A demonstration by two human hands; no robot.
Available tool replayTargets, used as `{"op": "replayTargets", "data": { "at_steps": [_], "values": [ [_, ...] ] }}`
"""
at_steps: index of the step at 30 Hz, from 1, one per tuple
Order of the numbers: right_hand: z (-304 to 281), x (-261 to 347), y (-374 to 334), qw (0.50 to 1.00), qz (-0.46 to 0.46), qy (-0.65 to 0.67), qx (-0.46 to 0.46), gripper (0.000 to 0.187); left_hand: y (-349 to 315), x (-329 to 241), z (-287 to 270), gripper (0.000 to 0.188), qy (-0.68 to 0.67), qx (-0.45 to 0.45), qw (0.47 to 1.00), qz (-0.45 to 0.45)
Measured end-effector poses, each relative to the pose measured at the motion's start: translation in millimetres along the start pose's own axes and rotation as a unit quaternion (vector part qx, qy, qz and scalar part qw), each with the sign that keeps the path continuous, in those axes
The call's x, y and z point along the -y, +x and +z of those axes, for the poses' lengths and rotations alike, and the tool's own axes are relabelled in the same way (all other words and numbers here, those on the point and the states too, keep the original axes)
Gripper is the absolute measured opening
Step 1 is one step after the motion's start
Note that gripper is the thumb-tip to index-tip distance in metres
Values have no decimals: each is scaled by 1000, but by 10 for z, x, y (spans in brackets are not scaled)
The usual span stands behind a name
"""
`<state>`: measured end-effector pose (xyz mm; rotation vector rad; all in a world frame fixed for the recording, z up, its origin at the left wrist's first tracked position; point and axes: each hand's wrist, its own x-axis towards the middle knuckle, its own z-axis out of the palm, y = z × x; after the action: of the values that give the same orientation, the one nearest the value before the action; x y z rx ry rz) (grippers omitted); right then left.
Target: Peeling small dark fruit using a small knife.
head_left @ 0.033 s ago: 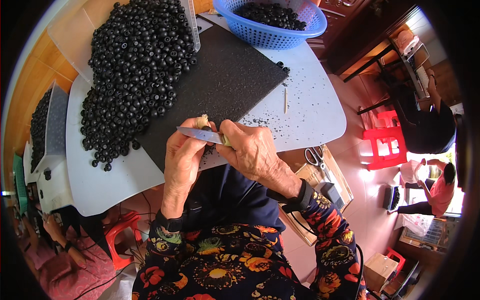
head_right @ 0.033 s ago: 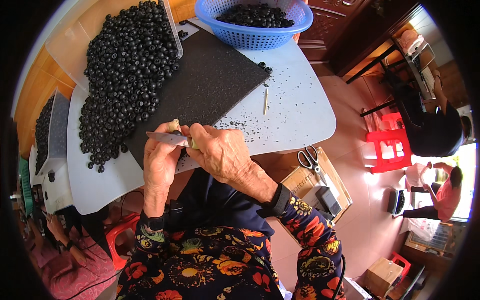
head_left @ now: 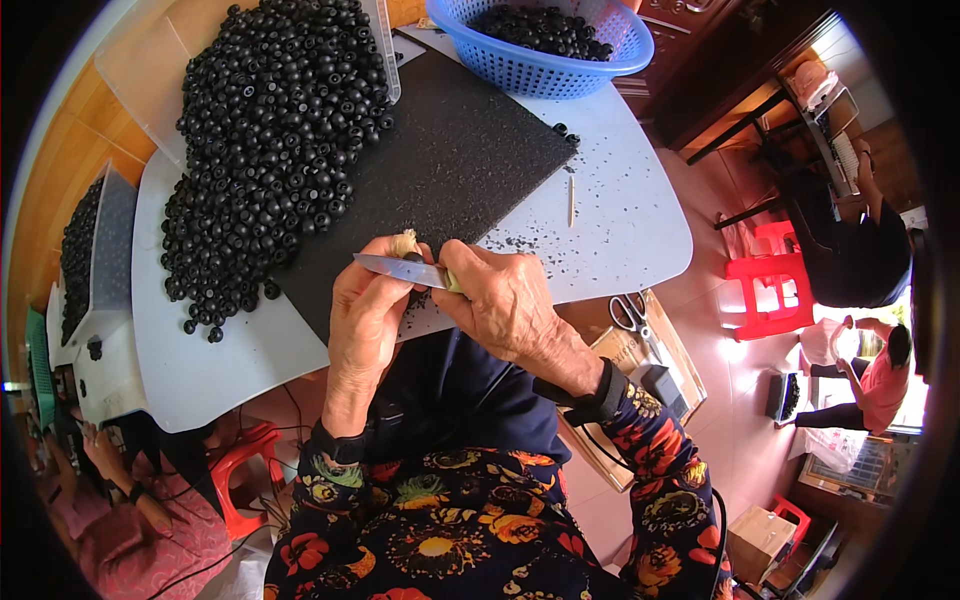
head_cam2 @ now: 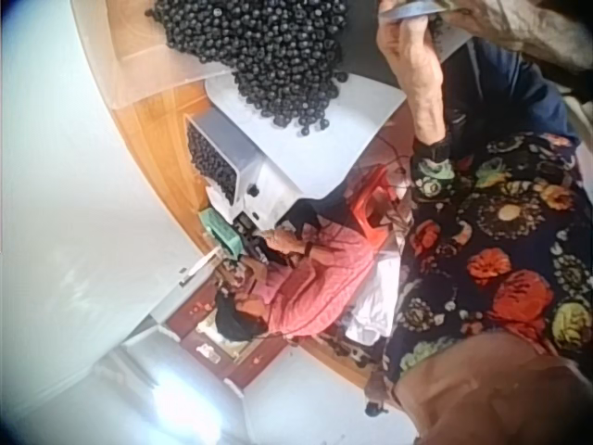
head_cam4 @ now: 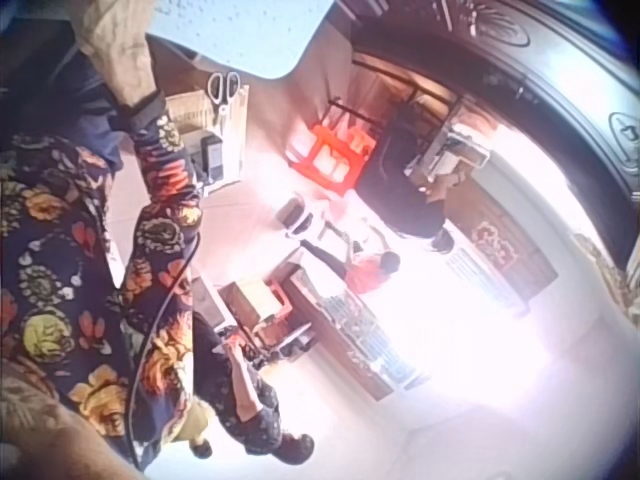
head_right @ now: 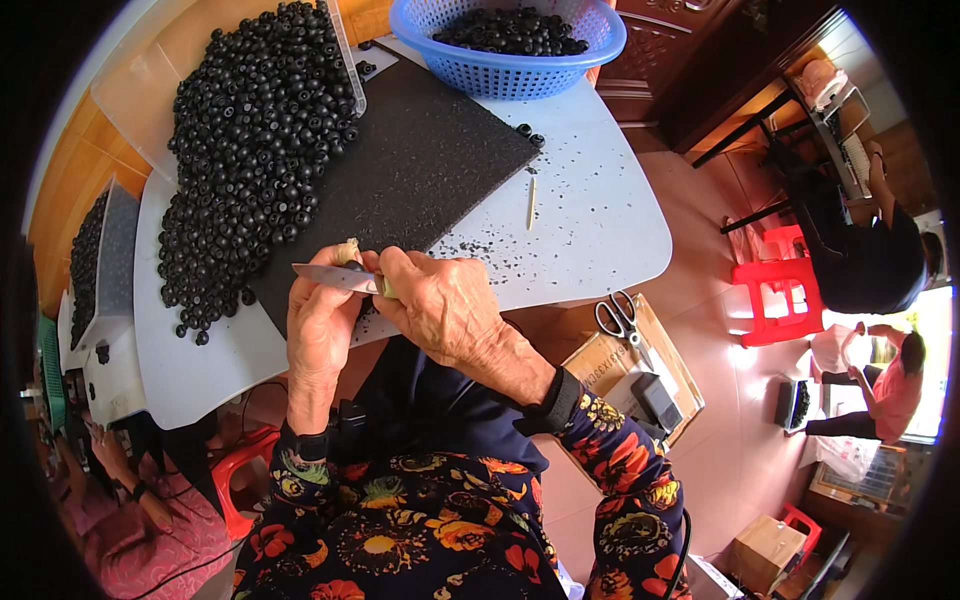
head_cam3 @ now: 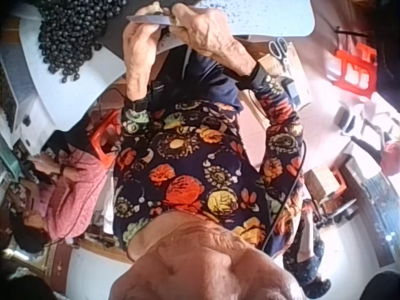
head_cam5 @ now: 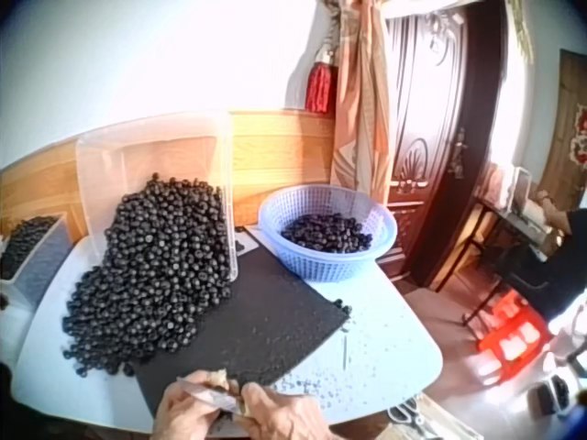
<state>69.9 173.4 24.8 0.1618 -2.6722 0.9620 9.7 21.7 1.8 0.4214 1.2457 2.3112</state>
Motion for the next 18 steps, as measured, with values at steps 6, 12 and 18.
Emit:
{"op": "replayTargets", "data": {
  "at_steps": [6,12,18],
  "values": [
    [25,-29,-5,1000,-12,-4,4,21,-5,-20,-32,23,-12,11,1000,-9],
    [-58,-175,232,994,105,-6,-31,17,-82,-9,-26,20,15,79,996,36],
    [-94,-194,178,980,160,119,-25,20,-23,-25,-25,19,10,59,998,23]
  ]
}}
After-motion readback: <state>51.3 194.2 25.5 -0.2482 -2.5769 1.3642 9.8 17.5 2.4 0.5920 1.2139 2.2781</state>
